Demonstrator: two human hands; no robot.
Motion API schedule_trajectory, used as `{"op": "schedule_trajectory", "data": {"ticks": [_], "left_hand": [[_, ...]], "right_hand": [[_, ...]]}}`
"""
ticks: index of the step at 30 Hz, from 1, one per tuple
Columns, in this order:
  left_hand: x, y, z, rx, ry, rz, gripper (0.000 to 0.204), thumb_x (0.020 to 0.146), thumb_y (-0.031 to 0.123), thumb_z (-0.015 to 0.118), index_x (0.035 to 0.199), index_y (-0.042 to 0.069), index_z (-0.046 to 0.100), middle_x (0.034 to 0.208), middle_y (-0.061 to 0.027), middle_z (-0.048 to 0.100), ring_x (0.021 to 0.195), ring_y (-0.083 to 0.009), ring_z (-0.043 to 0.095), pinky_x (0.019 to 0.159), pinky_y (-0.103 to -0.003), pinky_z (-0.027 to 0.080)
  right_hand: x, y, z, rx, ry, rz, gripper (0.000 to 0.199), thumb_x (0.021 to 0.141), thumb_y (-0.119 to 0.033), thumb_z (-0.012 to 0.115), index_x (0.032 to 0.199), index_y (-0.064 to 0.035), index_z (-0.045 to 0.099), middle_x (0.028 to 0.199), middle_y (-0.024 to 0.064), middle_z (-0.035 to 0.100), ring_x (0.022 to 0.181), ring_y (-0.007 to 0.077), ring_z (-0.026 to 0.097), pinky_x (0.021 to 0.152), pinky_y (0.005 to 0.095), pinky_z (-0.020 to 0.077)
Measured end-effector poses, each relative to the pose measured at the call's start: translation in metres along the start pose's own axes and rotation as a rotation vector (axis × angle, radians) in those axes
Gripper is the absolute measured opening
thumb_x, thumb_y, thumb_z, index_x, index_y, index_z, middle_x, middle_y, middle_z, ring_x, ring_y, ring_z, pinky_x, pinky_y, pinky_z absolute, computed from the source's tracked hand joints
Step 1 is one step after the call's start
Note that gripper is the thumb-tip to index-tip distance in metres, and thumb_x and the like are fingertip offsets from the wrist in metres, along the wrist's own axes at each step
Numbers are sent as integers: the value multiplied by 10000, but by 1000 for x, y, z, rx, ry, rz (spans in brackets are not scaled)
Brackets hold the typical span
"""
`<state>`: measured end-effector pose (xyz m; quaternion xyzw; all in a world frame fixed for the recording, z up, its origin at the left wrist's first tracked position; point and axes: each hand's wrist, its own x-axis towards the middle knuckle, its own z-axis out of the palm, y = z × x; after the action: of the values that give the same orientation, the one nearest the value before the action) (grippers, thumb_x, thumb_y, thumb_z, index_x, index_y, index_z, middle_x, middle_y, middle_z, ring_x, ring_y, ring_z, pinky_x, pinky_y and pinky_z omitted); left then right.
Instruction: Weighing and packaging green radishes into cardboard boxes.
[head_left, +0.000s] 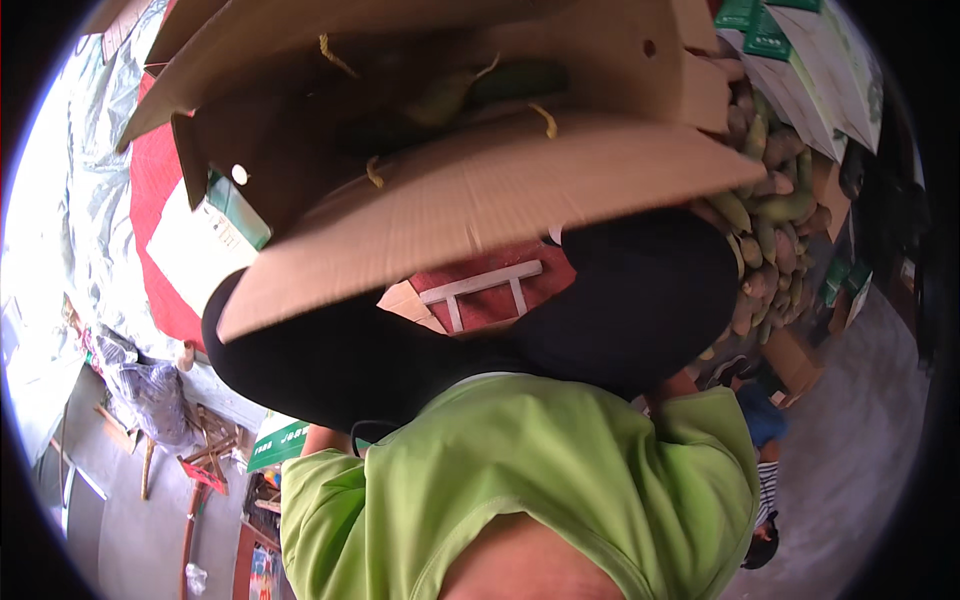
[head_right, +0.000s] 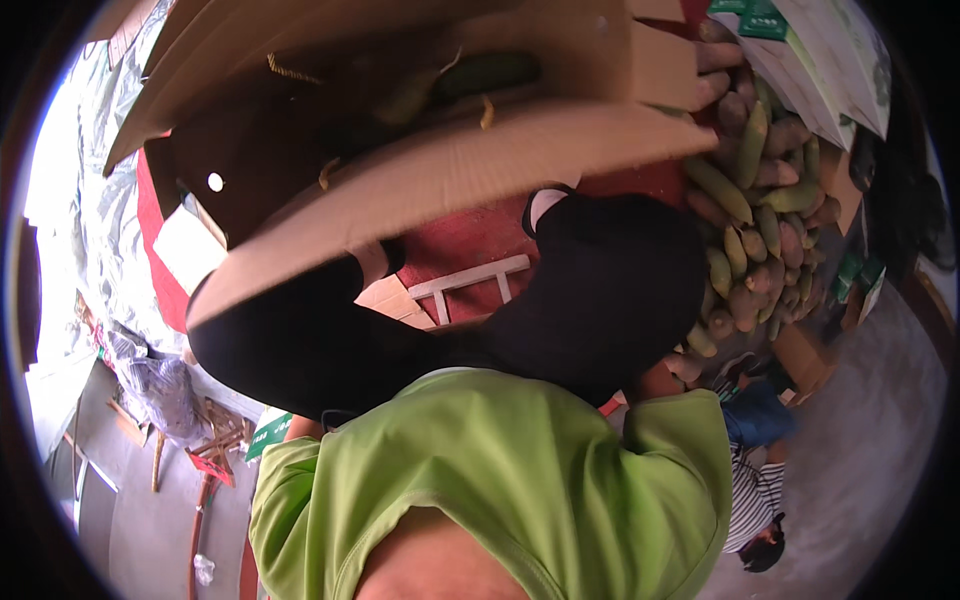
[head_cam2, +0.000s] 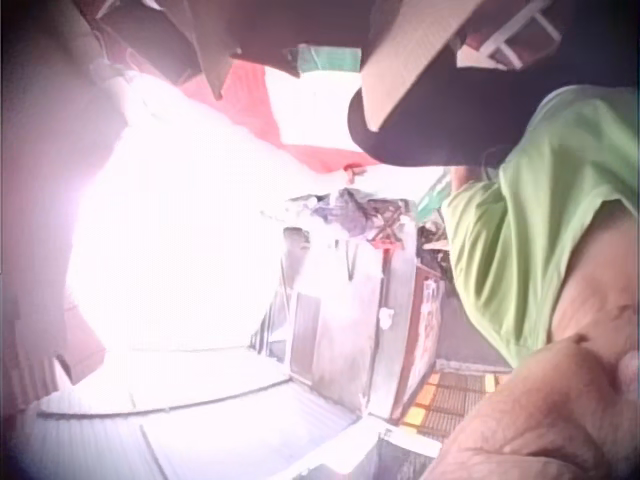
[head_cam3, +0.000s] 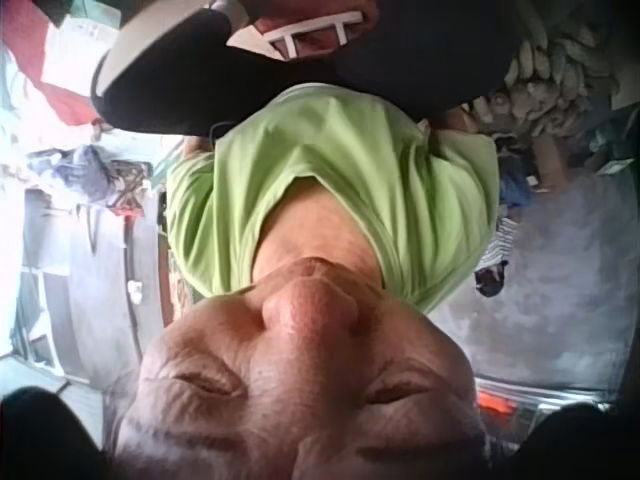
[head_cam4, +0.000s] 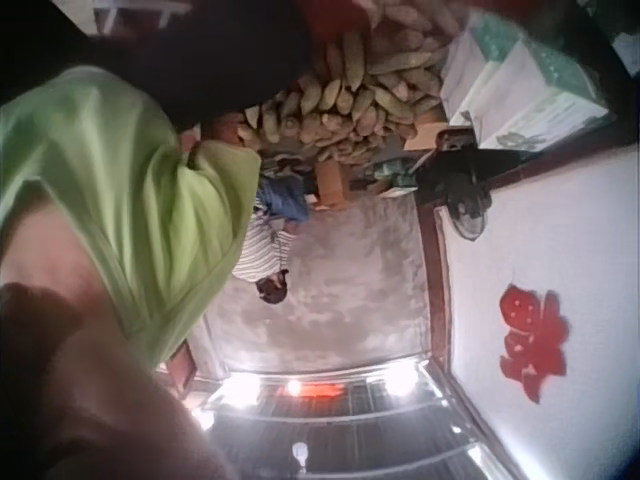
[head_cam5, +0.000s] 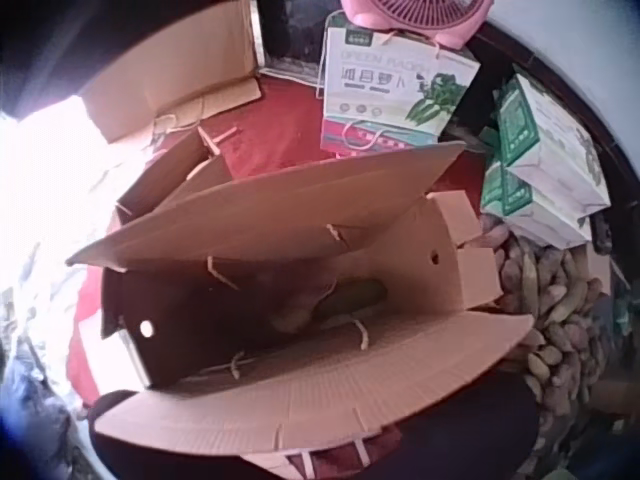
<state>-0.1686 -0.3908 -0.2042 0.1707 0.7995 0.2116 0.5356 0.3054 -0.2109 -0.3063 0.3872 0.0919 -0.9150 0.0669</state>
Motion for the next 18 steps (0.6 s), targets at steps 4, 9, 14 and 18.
{"op": "schedule_trajectory", "data": {"ticks": [4,9,14,18], "left_hand": [[18,28,18,0,7,-33,264,914,129,501,1078,-45,612,942,-88,666,814,-196,624,715,-308,512],[41,52,43,-15,-14,-17,256,910,121,509,1076,-44,613,941,-88,666,808,-192,625,713,-304,514],[36,43,69,-52,-18,21,248,907,114,517,1074,-42,613,940,-88,667,801,-187,627,710,-299,517],[2,18,89,-66,8,29,243,904,109,524,1072,-41,614,939,-88,667,796,-183,628,709,-295,519]], "right_hand": [[13,-40,-11,-23,-16,28,366,830,-213,665,1135,-21,601,1068,77,637,891,155,611,729,329,504],[13,-80,-15,-74,0,13,360,829,-212,666,1128,-22,604,1059,75,638,884,154,611,722,329,504],[9,-85,-13,-158,14,-10,354,827,-211,667,1120,-22,607,1050,74,640,878,153,612,716,329,504],[5,-58,-7,-218,-11,-12,349,826,-209,668,1114,-23,609,1043,73,641,873,152,612,710,329,503]]}}
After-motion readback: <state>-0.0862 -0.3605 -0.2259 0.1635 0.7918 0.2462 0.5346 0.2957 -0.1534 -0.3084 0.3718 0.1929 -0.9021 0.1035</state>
